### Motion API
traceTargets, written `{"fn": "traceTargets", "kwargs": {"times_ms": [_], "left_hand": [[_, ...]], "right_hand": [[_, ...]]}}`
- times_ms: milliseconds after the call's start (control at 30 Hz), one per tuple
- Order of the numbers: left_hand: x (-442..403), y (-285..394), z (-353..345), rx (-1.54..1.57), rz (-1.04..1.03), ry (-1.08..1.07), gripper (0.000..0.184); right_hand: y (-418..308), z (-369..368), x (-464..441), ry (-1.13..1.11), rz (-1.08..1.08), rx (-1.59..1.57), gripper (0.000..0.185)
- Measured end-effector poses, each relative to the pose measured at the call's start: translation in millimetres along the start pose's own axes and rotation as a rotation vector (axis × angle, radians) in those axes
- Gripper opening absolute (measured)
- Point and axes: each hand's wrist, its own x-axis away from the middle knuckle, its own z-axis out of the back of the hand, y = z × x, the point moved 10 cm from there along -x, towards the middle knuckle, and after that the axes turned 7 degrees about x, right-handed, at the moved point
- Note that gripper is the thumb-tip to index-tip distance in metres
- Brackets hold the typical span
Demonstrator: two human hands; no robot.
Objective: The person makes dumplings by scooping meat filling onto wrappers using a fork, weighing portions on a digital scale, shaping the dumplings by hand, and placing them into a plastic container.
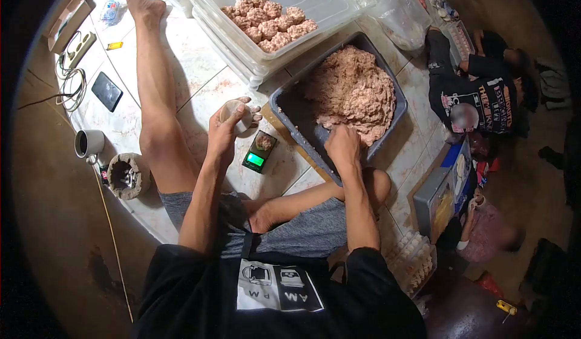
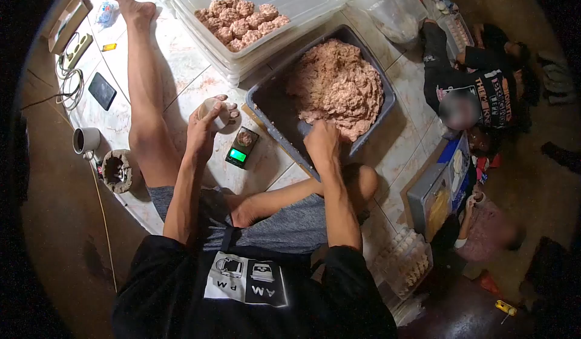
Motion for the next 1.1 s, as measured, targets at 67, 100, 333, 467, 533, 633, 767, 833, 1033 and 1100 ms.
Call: {"fn": "traceTargets", "kwargs": {"times_ms": [67,100,333,467,533,633,767,833,1033,1100], "left_hand": [[0.5,-8.8,-8.5,0.009,0.034,-0.024,0.036],[1.6,-13.6,-10.7,0.016,0.044,-0.03,0.037],[-1.4,-8.3,-3.1,0.125,0.01,-0.062,0.046],[8.2,-10.5,-32.3,0.247,0.016,-0.209,0.055],[23.8,-14.1,-59.3,0.315,0.04,-0.378,0.068],[39.2,-13.5,-82.4,0.404,0.132,-0.413,0.07],[33.6,-22.2,-51.9,0.164,0.183,-0.192,0.04],[28.5,-26.1,-44.7,0.246,0.192,-0.138,0.034],[-0.5,-41.4,-0.4,0.467,0.108,-0.033,0.035],[7.9,-38.2,-14.2,0.564,0.168,-0.028,0.042]], "right_hand": [[-2.9,-8.3,-4.5,0.033,0.059,-0.015,0.013],[-5.8,-3.9,-3.0,0.047,0.088,-0.051,0.014],[-40.3,84.7,17.1,0.022,0.159,-0.412,0.025],[-89.4,128.6,45.1,-0.045,0.122,-0.484,0.027],[-119.8,123.2,57.9,-0.009,0.197,-0.585,0.029],[-151.9,100.5,63.2,0.005,0.308,-0.564,0.019],[-152.8,101.7,66.8,0.026,0.288,-0.501,0.014],[-148.0,104.0,66.9,-0.002,0.264,-0.461,0.013],[-124.9,125.8,68.7,-0.08,0.099,-0.382,0.013],[-128.6,128.6,74.8,-0.039,0.073,-0.488,0.012]]}}
